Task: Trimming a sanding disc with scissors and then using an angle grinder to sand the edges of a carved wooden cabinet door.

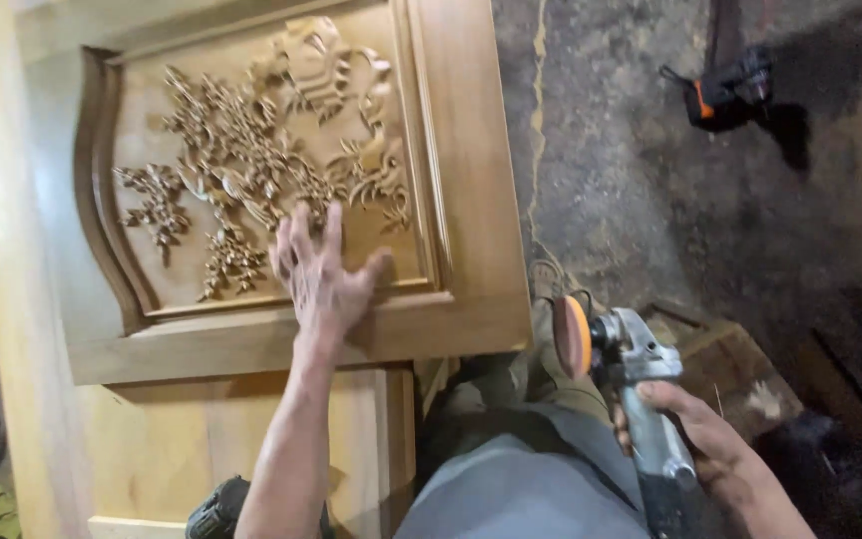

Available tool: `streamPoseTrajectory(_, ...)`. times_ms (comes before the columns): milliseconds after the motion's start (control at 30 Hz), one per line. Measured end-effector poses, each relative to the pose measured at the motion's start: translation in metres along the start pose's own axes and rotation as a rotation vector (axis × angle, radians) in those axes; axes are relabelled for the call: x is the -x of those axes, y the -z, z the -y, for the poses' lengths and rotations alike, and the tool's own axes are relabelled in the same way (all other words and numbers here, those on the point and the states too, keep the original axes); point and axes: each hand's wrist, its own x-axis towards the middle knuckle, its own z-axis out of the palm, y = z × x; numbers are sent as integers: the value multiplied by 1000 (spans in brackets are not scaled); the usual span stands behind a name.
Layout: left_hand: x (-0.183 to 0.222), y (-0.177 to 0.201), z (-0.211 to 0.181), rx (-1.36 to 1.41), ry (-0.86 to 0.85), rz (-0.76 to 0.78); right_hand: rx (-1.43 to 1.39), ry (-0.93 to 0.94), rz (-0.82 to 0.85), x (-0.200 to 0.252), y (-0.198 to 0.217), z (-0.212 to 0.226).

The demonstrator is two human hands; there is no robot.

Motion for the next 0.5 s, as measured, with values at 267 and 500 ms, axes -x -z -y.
streamPoseTrajectory(267,-10,-4,-3,38,208,192,-100,-114,22,-12,-13,-18)
streamPoseTrajectory(500,-6,-20,0,1,226,136,-120,-84,32,-14,-26,-12)
